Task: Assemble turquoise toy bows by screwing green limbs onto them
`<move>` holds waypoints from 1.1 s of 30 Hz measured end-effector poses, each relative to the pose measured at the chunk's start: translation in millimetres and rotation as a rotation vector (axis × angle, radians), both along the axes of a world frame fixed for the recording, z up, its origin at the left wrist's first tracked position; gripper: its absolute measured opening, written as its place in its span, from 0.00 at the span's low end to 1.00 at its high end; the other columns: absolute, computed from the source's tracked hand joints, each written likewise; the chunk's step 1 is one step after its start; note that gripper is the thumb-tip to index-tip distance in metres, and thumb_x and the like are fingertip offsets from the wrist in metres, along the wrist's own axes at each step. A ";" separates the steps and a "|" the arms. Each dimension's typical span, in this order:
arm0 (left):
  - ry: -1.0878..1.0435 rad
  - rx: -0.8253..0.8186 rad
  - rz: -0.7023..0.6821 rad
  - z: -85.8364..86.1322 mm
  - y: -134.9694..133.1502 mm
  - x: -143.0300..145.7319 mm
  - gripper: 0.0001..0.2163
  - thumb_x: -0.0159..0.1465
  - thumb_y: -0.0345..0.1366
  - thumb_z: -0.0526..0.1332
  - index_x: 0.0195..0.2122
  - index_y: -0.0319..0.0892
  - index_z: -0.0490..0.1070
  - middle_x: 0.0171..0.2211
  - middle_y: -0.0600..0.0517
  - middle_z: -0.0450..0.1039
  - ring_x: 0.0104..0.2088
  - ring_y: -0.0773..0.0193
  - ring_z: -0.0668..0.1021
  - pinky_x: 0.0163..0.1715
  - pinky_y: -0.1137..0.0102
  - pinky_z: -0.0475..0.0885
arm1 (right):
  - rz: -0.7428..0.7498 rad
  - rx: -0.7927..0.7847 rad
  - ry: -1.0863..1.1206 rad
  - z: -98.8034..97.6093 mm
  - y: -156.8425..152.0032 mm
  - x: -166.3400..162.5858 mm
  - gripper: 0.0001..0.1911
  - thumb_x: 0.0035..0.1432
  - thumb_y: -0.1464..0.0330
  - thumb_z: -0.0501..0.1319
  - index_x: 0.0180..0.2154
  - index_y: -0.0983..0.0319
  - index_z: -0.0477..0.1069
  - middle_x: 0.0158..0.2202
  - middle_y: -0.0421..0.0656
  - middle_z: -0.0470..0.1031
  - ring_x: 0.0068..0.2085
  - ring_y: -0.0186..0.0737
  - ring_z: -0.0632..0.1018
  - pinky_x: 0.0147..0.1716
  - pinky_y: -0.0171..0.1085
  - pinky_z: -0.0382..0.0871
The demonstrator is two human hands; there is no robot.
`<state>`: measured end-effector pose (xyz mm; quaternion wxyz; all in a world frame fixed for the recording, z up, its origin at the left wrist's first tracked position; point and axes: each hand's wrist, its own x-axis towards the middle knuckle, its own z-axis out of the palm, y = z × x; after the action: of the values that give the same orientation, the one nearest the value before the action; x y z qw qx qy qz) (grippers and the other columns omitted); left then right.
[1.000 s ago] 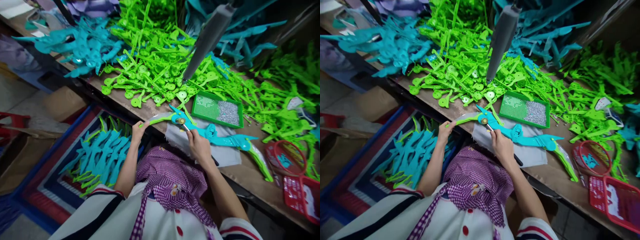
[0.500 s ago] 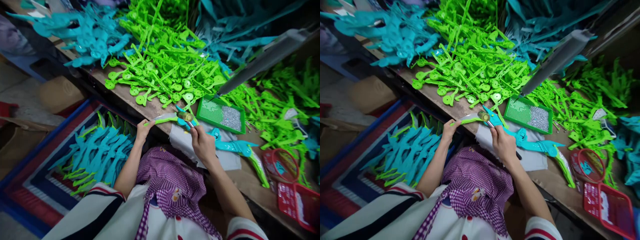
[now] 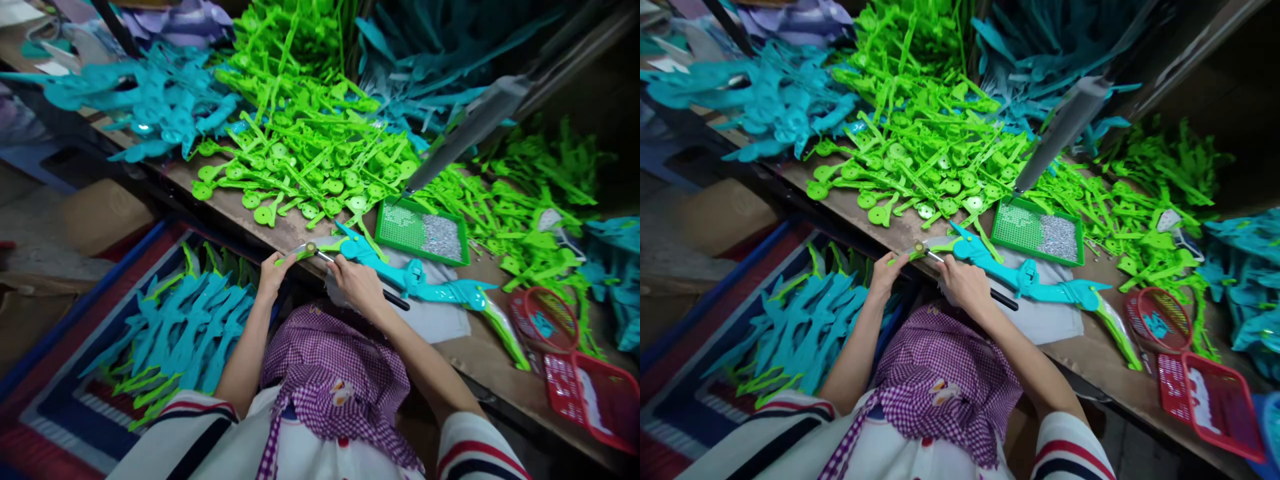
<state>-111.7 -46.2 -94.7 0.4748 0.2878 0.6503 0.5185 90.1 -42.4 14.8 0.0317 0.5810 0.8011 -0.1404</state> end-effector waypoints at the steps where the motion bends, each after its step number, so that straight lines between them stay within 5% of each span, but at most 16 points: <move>1: 0.023 -0.010 -0.014 0.1 -0.3 -1.4 0.22 0.50 0.51 0.71 0.20 0.43 0.60 0.16 0.61 0.56 0.19 0.73 0.57 0.21 0.74 0.52 | -0.007 0.004 0.016 1.5 -1.4 10.6 0.23 0.72 0.53 0.45 0.45 0.58 0.73 0.31 0.46 0.81 0.28 0.43 0.76 0.28 0.37 0.48; 4: 0.116 -0.024 -0.033 -0.5 -3.2 -4.5 0.19 0.53 0.51 0.69 0.23 0.43 0.63 0.17 0.60 0.60 0.20 0.71 0.61 0.22 0.74 0.57 | -0.166 0.095 0.096 14.6 -10.5 70.0 0.25 0.71 0.51 0.44 0.43 0.59 0.73 0.31 0.48 0.80 0.30 0.45 0.77 0.29 0.37 0.55; 6: 0.202 -0.002 -0.013 -1.5 -7.0 -5.0 0.17 0.53 0.50 0.69 0.27 0.43 0.67 0.21 0.58 0.65 0.23 0.70 0.66 0.24 0.75 0.62 | -0.431 0.260 0.185 28.7 -9.8 122.9 0.25 0.70 0.52 0.45 0.40 0.62 0.73 0.31 0.50 0.78 0.30 0.45 0.76 0.30 0.38 0.58; 10: 0.306 0.160 0.041 1.5 -16.3 -4.7 0.23 0.47 0.44 0.73 0.41 0.42 0.70 0.34 0.54 0.72 0.31 0.67 0.75 0.31 0.73 0.71 | -0.826 0.394 -0.099 52.0 41.4 213.5 0.20 0.69 0.63 0.49 0.53 0.65 0.72 0.43 0.60 0.80 0.35 0.47 0.76 0.33 0.42 0.53; 16: 0.669 0.315 0.041 37.0 -24.2 -14.8 0.15 0.55 0.45 0.71 0.38 0.41 0.79 0.32 0.52 0.77 0.28 0.67 0.75 0.30 0.72 0.70 | -0.831 0.183 -0.132 34.8 157.0 259.7 0.26 0.72 0.64 0.45 0.63 0.71 0.65 0.57 0.67 0.72 0.53 0.50 0.74 0.40 0.45 0.53; 21: 0.813 0.385 0.059 83.3 -18.8 -19.2 0.11 0.56 0.43 0.69 0.29 0.39 0.80 0.22 0.55 0.72 0.21 0.70 0.68 0.23 0.72 0.63 | -0.830 0.019 -0.151 13.4 187.4 267.5 0.25 0.70 0.67 0.52 0.59 0.79 0.69 0.58 0.74 0.69 0.56 0.55 0.73 0.40 0.47 0.53; 26: 0.882 0.400 0.121 126.3 9.0 -14.0 0.10 0.57 0.40 0.66 0.25 0.37 0.76 0.19 0.58 0.64 0.20 0.73 0.61 0.23 0.73 0.58 | -0.692 0.143 -0.117 38.2 172.6 271.6 0.30 0.69 0.59 0.52 0.61 0.75 0.68 0.60 0.70 0.68 0.58 0.55 0.72 0.42 0.49 0.54; 30: 0.983 0.424 0.132 145.6 37.7 -12.9 0.08 0.53 0.38 0.64 0.23 0.38 0.72 0.16 0.60 0.58 0.20 0.73 0.59 0.23 0.74 0.55 | -0.639 0.548 0.142 60.0 115.3 277.8 0.24 0.70 0.62 0.53 0.58 0.70 0.71 0.51 0.59 0.77 0.49 0.43 0.77 0.44 0.44 0.62; 33: 1.002 0.412 0.112 147.9 55.3 -13.1 0.08 0.52 0.38 0.62 0.21 0.40 0.69 0.16 0.60 0.57 0.20 0.72 0.60 0.23 0.74 0.54 | -0.763 0.930 0.217 47.3 61.4 293.9 0.23 0.68 0.60 0.53 0.50 0.71 0.75 0.44 0.60 0.78 0.44 0.46 0.78 0.45 0.45 0.66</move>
<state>-124.8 9.0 53.2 0.0123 0.5516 0.6962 0.4591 384.0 19.0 62.1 -0.3593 0.7624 0.5126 0.1641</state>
